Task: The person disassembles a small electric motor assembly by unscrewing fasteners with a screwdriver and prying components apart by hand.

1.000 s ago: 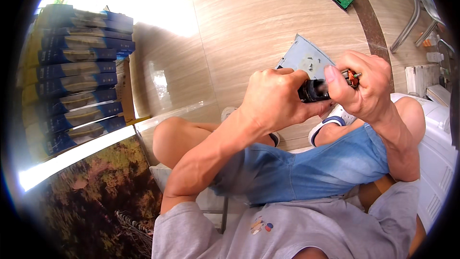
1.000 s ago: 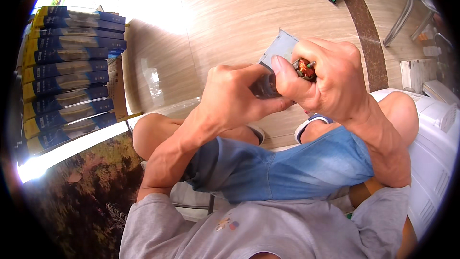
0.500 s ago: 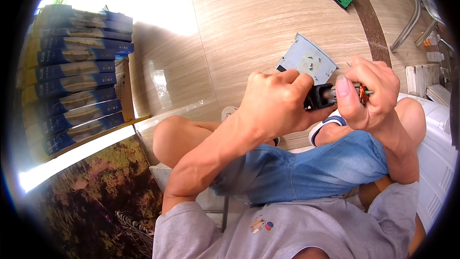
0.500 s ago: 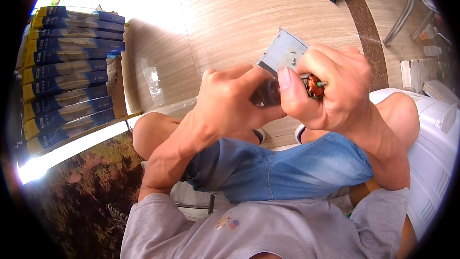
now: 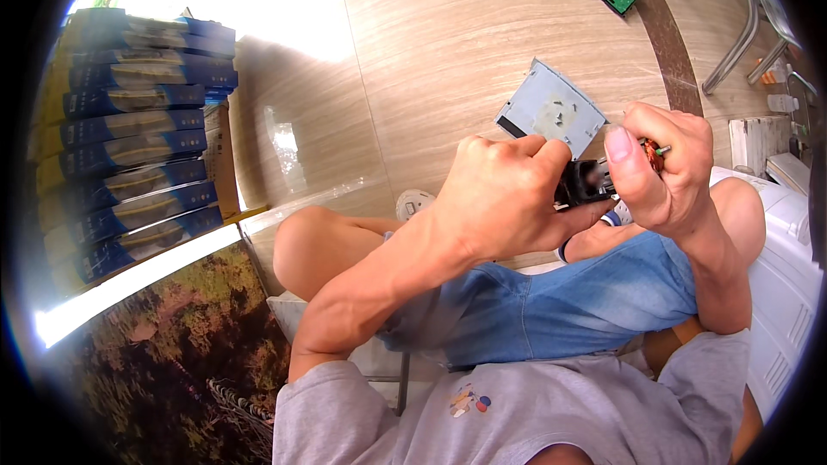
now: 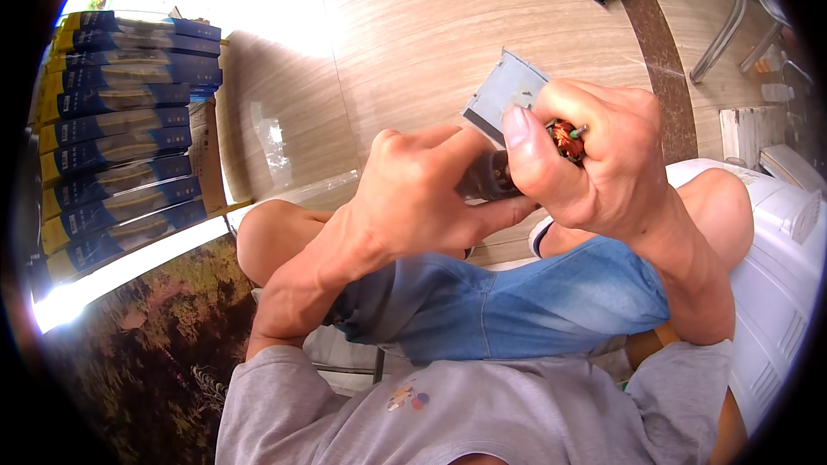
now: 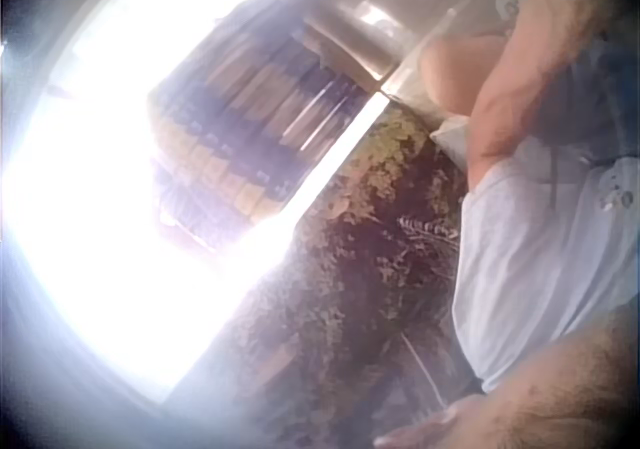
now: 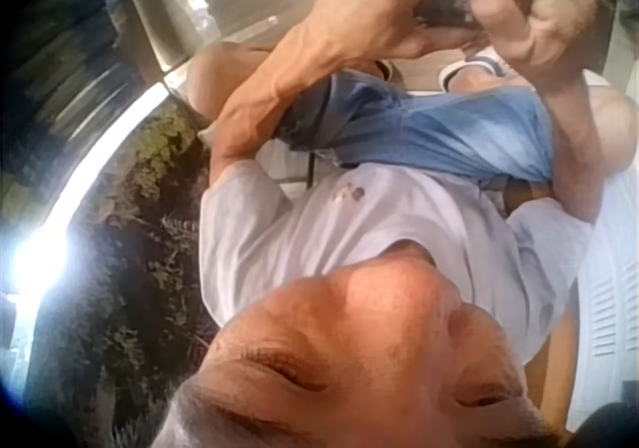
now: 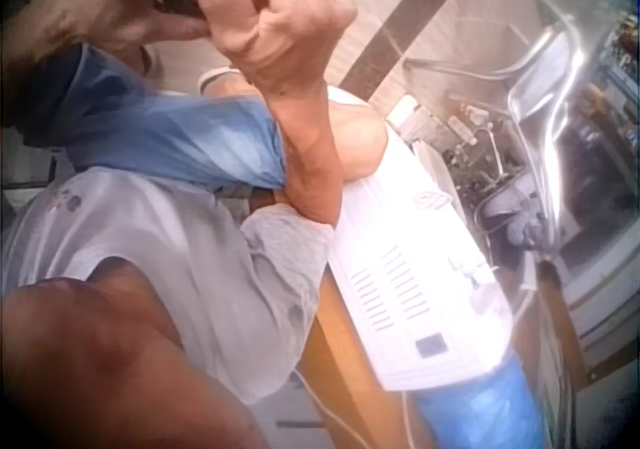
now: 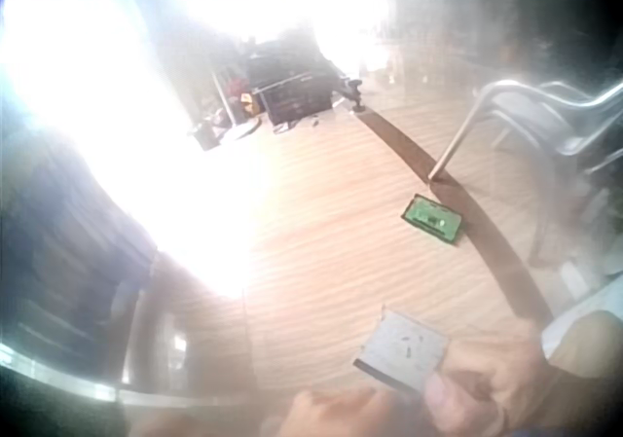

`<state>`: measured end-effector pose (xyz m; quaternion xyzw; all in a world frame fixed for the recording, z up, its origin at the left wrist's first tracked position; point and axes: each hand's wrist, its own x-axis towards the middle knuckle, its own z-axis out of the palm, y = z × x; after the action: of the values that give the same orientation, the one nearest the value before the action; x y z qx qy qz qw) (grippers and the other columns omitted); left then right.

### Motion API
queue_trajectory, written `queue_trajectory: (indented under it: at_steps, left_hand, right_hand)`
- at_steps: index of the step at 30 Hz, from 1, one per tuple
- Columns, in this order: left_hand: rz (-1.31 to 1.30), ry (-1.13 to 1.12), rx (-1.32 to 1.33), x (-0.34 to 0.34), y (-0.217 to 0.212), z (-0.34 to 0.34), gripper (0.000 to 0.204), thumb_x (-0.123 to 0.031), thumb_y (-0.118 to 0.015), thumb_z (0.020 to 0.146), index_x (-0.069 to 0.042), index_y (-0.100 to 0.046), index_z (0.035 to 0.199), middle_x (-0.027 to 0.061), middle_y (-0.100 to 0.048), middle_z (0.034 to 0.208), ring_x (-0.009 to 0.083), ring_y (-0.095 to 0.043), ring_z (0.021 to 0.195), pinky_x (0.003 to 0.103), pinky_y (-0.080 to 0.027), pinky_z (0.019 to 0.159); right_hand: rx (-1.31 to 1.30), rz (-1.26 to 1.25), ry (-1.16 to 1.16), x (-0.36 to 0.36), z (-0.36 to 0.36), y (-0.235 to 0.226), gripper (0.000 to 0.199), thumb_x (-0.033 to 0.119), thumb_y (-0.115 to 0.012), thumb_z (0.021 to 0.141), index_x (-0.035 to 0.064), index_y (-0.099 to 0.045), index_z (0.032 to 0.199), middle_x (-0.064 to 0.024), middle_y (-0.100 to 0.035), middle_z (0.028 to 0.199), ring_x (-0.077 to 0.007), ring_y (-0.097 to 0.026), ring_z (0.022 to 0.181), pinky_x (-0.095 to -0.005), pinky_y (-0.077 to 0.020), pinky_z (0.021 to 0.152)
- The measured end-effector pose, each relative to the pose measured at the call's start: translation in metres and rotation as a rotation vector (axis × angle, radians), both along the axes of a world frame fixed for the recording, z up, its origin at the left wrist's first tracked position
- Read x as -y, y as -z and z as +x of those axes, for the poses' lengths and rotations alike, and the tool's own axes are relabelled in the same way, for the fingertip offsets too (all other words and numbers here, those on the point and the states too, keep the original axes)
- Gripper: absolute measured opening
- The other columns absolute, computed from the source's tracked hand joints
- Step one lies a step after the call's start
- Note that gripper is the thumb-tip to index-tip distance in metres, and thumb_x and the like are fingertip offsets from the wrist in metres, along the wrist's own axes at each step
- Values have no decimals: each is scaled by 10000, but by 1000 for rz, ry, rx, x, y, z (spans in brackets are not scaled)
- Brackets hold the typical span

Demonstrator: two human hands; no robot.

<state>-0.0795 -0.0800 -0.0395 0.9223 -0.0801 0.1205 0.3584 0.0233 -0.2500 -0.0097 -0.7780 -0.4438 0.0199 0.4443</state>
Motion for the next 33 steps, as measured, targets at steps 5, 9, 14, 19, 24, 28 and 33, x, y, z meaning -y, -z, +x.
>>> queue_trajectory:
  at_steps: [5,9,14,19,24,28,33]
  left_hand:
    - [-22,-15,-58,-3,-4,2,402,-381,-846,698,-56,-610,712,89,-621,611,264,-653,520,377,-516,477]
    - [-28,-30,-80,-3,-8,3,314,-239,-891,644,-45,-683,780,79,-667,665,215,-660,531,322,-518,487]
    - [19,-39,-27,-2,-9,2,311,-247,-881,647,-48,-661,739,73,-646,631,213,-634,499,325,-499,464]
    - [39,-78,-28,1,-8,1,345,-291,-870,663,-47,-629,704,75,-629,612,226,-618,484,341,-483,448]
    - [13,-64,-94,-1,-6,3,382,-324,-874,665,-37,-626,700,97,-631,614,253,-628,497,354,-494,463]
    - [12,-78,-44,-1,-7,6,400,-341,-878,670,-32,-625,678,120,-637,617,262,-638,506,352,-502,476]
    - [-42,-23,-149,-4,-9,6,424,-359,-880,685,-9,-640,683,133,-635,601,271,-645,511,355,-511,494]
  right_hand:
    - [253,37,34,-3,-2,2,253,148,-690,835,45,-537,662,-61,-459,530,-200,-437,418,-342,-338,417]
    - [237,69,62,-5,-1,2,250,144,-694,829,55,-536,658,-53,-464,532,-198,-442,415,-336,-333,411]
    - [152,51,76,-3,-4,3,269,170,-691,852,45,-542,665,-59,-462,529,-195,-437,413,-340,-343,416]
    - [15,13,179,-7,-14,5,352,216,-679,893,36,-519,636,-68,-443,506,-196,-437,412,-345,-344,420]
    - [-105,-35,150,-8,-9,1,425,261,-676,916,29,-493,609,-60,-446,485,-163,-446,413,-334,-347,417]
    - [-88,7,116,-7,-5,4,404,283,-690,919,25,-550,642,-36,-467,472,-132,-465,405,-300,-374,409]
    - [-343,119,-18,0,1,2,298,262,-723,900,1,-663,1030,-81,-648,814,-113,-602,678,-255,-491,616]
